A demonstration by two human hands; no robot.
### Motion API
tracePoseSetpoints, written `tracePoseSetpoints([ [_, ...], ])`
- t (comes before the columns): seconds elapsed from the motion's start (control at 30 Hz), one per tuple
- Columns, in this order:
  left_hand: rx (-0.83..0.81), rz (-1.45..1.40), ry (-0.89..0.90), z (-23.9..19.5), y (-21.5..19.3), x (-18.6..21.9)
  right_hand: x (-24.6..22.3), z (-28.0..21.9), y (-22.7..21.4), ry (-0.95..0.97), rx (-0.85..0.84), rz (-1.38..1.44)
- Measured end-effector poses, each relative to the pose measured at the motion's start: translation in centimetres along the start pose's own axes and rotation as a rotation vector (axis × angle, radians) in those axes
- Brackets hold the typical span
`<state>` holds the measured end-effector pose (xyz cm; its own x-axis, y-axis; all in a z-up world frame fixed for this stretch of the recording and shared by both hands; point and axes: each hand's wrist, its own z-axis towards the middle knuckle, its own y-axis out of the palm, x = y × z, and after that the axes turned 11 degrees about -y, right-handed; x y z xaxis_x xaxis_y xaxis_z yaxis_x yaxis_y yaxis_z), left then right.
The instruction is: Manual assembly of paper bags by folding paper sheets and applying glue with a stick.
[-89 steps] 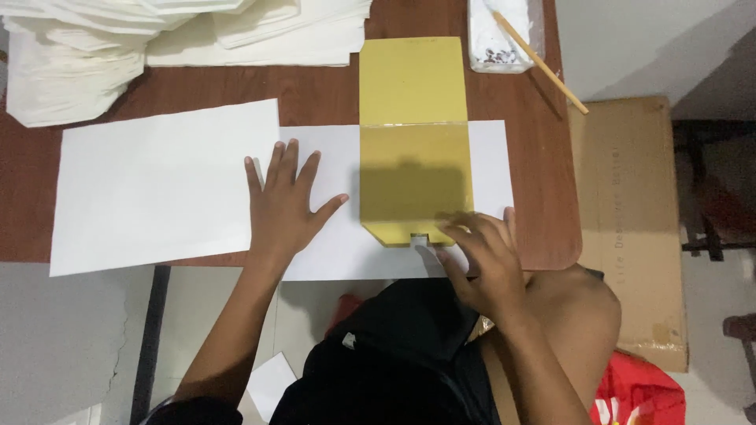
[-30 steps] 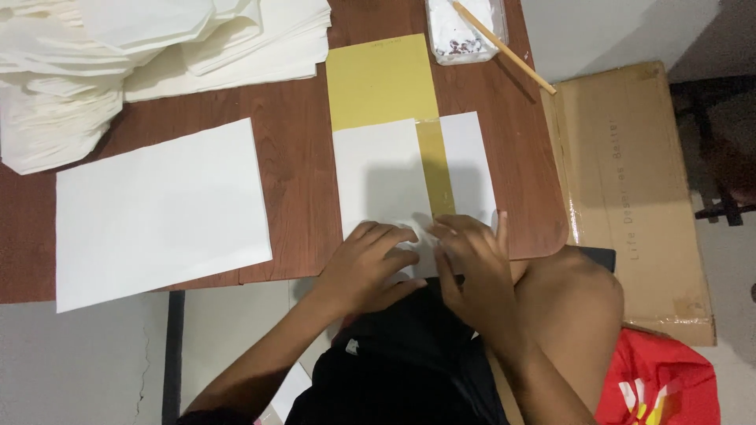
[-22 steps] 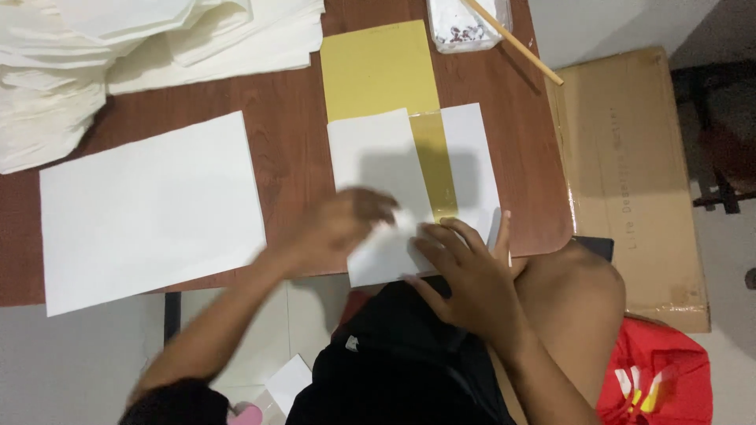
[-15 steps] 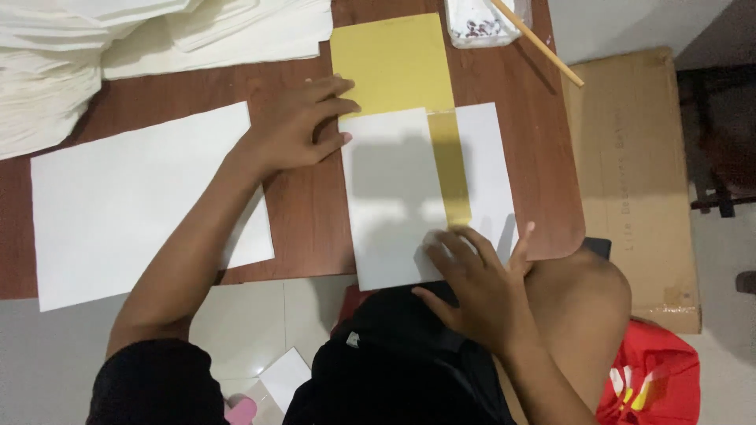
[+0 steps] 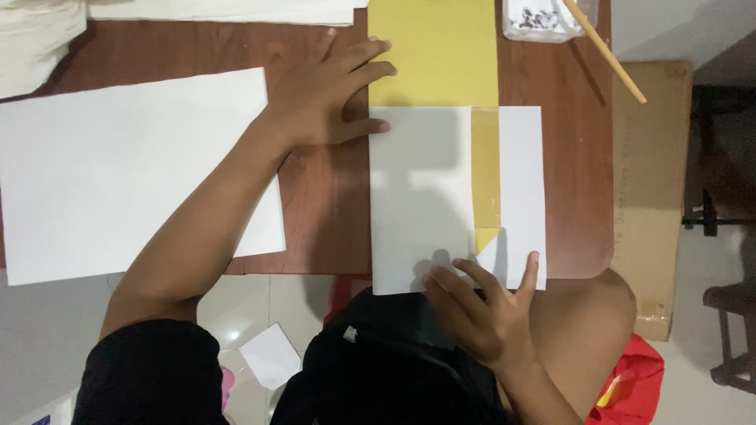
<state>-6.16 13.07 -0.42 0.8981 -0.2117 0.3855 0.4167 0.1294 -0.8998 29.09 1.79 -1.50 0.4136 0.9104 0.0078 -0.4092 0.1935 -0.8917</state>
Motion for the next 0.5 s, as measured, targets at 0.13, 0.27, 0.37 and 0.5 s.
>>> tracePoseSetpoints([
  [0.13, -0.031, -0.009, -0.035, 0.2, 0.2, -0.1, 0.2, -1.4, 0.6, -0.012, -0.001, -0.056],
  [0.27, 0.014, -0.030, 0.020, 0.0, 0.1, -0.2, 0.2, -2.1, 0.7, -0.007, 0.026, -0.083],
  [0.37, 0.008, -0.035, 0.018, 0.1, 0.1, 0.0, 0.1, -2.5, 1.1, -0.009, 0.013, -0.118],
  [0.5, 0.001, 0.047, -0.008, 0.4, 0.6, -0.2, -0.3, -3.9, 2.7, 0.020, 0.069, -0.160],
])
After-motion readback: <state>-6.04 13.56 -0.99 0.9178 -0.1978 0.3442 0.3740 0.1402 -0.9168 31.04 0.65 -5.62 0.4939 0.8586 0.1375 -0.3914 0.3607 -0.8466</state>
